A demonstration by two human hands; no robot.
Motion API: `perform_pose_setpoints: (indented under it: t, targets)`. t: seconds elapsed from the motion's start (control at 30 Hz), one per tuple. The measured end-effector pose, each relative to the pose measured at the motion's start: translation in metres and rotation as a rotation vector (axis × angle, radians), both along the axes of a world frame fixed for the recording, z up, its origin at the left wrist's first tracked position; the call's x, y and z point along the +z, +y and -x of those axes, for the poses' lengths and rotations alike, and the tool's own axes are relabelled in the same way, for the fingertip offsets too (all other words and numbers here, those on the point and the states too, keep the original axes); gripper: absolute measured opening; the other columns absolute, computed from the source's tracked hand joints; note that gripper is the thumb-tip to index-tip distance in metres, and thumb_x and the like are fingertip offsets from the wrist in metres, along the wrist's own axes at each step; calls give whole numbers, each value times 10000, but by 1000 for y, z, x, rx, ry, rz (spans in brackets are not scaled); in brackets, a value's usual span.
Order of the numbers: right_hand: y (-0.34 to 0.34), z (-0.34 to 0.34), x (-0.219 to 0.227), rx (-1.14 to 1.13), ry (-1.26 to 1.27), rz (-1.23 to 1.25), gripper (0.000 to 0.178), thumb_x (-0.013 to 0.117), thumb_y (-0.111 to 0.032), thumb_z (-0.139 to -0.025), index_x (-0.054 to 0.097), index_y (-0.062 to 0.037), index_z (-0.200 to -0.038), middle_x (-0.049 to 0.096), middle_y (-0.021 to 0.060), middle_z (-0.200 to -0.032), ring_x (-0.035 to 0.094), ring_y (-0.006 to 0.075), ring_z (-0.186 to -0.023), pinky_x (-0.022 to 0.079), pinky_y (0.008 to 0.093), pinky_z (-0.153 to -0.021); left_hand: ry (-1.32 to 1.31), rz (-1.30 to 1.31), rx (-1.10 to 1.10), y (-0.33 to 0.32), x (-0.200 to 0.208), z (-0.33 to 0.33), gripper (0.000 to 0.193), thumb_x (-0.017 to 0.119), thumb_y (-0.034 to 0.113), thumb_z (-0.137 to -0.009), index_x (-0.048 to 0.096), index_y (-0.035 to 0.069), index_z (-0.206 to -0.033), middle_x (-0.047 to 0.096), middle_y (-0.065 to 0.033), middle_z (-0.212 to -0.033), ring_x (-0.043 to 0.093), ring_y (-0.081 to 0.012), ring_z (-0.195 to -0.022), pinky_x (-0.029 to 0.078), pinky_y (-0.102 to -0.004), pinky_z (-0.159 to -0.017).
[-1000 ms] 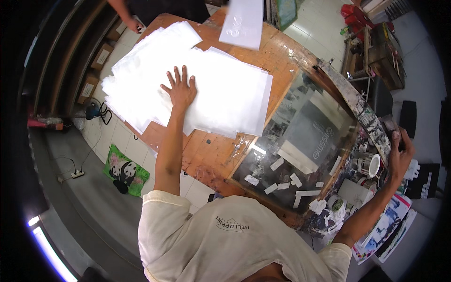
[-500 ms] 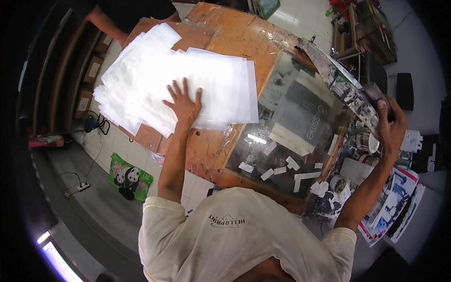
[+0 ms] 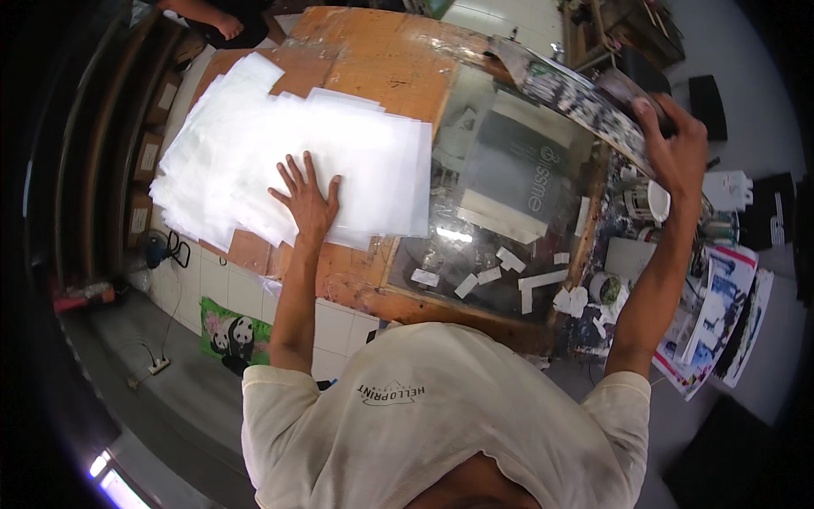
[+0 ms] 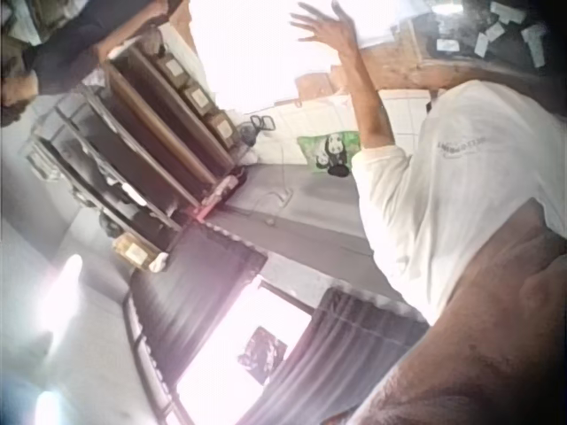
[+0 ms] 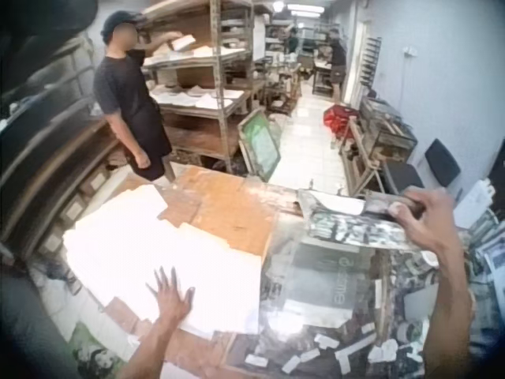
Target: The person repeatedly places white sheets under a screen printing frame, uses a squeegee to pull ink across the screen, and removes the printed sheets to a growing stack. A second person assists by handling the printed sheets on the left side of the table.
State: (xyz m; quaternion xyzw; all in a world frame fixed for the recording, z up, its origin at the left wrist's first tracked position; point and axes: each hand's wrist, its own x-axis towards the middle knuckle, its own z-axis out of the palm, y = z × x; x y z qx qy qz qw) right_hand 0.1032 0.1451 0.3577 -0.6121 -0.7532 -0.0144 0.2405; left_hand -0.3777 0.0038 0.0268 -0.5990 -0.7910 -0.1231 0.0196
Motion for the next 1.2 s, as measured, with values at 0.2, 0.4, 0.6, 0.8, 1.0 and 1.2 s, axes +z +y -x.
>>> perform_pose_setpoints:
  t: [0.2, 0.4, 0.6, 0.8, 1.0, 1.2]
  targets:
    - [9, -6, -2, -37, -32, 12, 623, 709, -635, -855, 783, -50, -1055, 745, 206, -876, 725, 333, -807, 548, 384, -779, -45, 88, -296, -28, 2, -127, 633, 493, 410, -1047, 401, 86, -1582, 139, -241, -1703, -15, -463, -1577, -78, -797, -1122]
    - [23, -16, -2, 64, -30, -142, 627, 699, -630, -847, 734, -5, -868, 710, 208, -809, 691, 364, -756, 549, 438, -761, -178, 36, -499, 24, -30, -264, 584, 465, 405, -1057, 415, 158, -1584, 175, -224, -1697, 52, -478, -1569, -6, -807, -1129]
    - [18, -16, 35, 38, 25, 75, 625, 684, -557, -880, 727, 57, -776, 682, 262, -694, 702, 414, -691, 566, 477, -690, -188, 29, -683, 44, -28, -371, 582, 440, 412, -1069, 403, 160, -1592, 210, -223, -1688, 100, -467, -1568, 9, -789, -1141]
    - [53, -32, 9, 170, -6, -151, 625, 662, -526, -930, 718, 74, -760, 680, 236, -681, 694, 346, -637, 582, 461, -656, -201, 55, -631, 23, -22, -383, 592, 464, 398, -1058, 429, 103, -1570, 220, -221, -1686, 67, -443, -1579, -19, -784, -1144]
    - [48, -1, 56, -142, -119, 449, 558, 661, -455, -970, 718, 42, -725, 609, 142, -586, 611, 253, -545, 542, 396, -556, -165, 72, -618, 5, -20, -377, 576, 492, 344, -1044, 441, 90, -1559, 237, -222, -1679, 87, -446, -1577, -10, -786, -1141]
    - [32, -24, 38, 76, 0, 306, 519, 630, -415, -995, 716, 25, -733, 546, 83, -536, 526, 207, -480, 506, 366, -511, -171, 52, -641, 0, -22, -377, 568, 500, 336, -1044, 447, 90, -1554, 248, -220, -1674, 93, -441, -1577, -15, -774, -1151]
